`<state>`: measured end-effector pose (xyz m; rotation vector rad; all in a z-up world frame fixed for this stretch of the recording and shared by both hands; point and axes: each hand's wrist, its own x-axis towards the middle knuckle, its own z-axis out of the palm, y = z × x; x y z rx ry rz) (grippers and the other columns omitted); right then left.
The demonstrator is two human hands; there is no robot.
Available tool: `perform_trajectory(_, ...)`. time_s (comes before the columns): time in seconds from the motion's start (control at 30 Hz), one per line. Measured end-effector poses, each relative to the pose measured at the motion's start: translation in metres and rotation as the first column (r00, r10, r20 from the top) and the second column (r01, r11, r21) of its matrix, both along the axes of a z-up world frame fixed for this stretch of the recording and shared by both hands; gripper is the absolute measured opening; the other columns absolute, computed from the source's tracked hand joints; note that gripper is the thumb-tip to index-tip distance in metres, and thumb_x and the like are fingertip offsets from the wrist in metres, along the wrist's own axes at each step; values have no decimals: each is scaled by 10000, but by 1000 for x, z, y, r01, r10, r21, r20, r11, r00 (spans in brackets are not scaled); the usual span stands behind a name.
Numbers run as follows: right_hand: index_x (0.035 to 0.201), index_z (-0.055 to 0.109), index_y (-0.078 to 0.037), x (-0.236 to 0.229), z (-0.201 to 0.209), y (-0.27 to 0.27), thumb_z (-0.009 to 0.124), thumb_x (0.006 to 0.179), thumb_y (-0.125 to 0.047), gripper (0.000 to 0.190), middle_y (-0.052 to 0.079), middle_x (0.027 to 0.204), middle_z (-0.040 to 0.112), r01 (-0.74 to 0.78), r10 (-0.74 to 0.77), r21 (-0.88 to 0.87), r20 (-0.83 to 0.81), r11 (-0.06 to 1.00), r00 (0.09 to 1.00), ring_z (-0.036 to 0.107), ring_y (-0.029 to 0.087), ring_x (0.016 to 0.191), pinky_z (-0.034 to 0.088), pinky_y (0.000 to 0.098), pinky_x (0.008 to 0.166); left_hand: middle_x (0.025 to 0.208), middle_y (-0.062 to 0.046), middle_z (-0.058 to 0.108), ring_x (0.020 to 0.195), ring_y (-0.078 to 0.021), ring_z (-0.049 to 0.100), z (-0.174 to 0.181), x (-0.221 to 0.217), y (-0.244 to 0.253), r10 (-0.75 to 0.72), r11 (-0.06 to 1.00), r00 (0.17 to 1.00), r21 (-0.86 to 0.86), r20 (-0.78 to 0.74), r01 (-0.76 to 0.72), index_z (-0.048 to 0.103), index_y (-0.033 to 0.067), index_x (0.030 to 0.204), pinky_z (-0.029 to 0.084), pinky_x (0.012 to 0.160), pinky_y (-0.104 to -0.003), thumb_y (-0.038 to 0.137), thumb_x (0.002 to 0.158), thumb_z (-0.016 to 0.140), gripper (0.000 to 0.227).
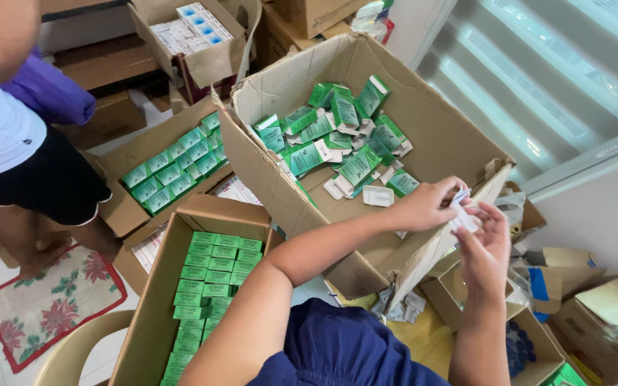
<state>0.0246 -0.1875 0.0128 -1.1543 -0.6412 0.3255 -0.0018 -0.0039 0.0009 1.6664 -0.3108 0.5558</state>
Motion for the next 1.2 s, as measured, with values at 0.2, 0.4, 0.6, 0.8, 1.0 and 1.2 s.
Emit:
perform_trajectory(0.2,1461,381,-77,12,-19,-3,600,932,98,599,100,1194,621,-95,85,-88,-114,992,990,647,155,1060,538,262,896,854,-200,738,806,-411,725,28,-33,-13,174,822,985,552,-6,-142,568,104,1253,581,712,-513,189,878,683,402)
perform_trajectory(0.4,1464,471,-52,22,-31,-26,587,935,113,566,57,1101,644,48,-56,-122,-69,991,996,654,105,948,526,217,794,902,-156,763,773,-343,756,62,-7,22,74,868,997,494,-25,-52,666,107,1071,592,719,-454,363,887,733,321)
perform_trajectory(0.6,1270,648,22,26,-53,-74,584,1068,44,213,61,1030,676,202,-202,-5,-107,979,974,624,102,840,484,216,676,930,-98,785,851,-272,762,28,59,93,250,840,955,527,-161,-131,711,103,995,592,776,-415,451,845,726,379)
perform_trajectory(0.8,1284,627,44,5,-52,-109,534,922,55,373,116,1217,687,266,-246,42,-263,963,933,690,169,1102,569,269,951,1154,-139,725,1040,-330,710,-80,119,156,550,454,634,832,-543,318,748,119,1122,564,872,-478,427,812,750,437)
perform_trajectory(1.0,1268,622,39,-25,-61,-145,580,1004,12,268,96,1190,671,444,-428,-6,-279,896,860,670,157,1075,561,274,947,1241,-164,731,1110,-338,721,-160,119,194,635,501,500,806,-589,314,785,99,1126,581,929,-456,310,789,795,398)
perform_trajectory(1.2,1230,625,-50,-43,-82,-184,618,947,74,308,24,1031,658,617,-621,-125,-307,777,721,644,112,926,534,246,792,1466,-155,547,1302,-352,573,-183,102,135,538,415,606,810,-586,415,595,148,1372,505,1038,-496,352,759,857,697)
